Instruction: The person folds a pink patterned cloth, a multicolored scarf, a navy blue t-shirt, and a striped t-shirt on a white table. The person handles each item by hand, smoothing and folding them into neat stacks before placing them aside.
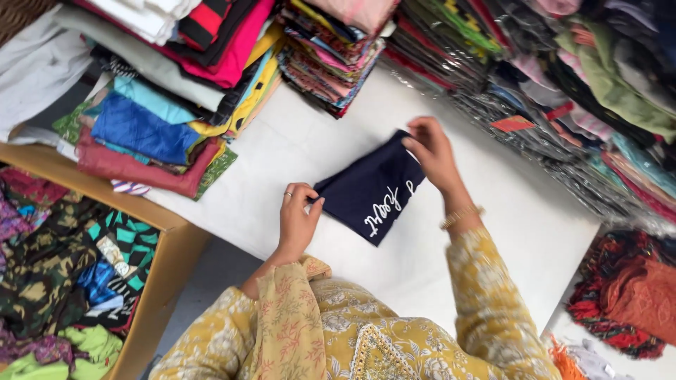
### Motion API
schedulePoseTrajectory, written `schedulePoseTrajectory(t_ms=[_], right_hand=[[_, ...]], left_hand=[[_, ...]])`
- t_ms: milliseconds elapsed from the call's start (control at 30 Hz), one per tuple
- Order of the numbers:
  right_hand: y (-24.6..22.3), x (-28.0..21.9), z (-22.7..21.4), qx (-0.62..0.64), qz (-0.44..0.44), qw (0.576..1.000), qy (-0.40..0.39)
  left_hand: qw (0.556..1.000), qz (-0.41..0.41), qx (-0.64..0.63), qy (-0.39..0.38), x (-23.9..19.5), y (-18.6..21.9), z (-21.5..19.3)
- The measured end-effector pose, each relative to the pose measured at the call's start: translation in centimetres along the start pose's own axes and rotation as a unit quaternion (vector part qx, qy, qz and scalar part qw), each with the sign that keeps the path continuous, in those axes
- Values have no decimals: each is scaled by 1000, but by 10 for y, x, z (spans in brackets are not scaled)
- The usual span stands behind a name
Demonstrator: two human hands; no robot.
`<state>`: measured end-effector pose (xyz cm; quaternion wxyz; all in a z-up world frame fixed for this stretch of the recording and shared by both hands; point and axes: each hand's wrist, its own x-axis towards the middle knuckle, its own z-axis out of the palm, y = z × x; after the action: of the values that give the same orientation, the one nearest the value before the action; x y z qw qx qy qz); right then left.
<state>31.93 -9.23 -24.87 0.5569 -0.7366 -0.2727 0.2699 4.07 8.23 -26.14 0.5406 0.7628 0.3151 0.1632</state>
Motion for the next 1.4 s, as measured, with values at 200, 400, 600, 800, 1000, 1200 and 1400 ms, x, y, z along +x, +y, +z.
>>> schedulePoseTrajectory(t_ms=[200,400,600,800,1000,1200,1400], right_hand=[[-56,-114,-97,-72,-22,988,135],[-85,-157,-149,-81,-22,951,298],[-21,-256,-114,-208,-3,919,336],[70,-356,-7,-218,103,921,307],[112,-390,2,-78,245,886,385],[105,-345,-31,-17,286,887,361],[97,-329,-18,-14,370,890,265]], left_hand=[[972,213,-13,-98,22,111,17],[916,367,-3,-162,65,185,81],[890,414,75,-176,26,145,101],[877,351,159,-286,-50,24,97],[904,236,158,-321,-59,-35,94],[942,16,95,-323,-25,-45,126],[936,-36,101,-334,-26,-37,131]])
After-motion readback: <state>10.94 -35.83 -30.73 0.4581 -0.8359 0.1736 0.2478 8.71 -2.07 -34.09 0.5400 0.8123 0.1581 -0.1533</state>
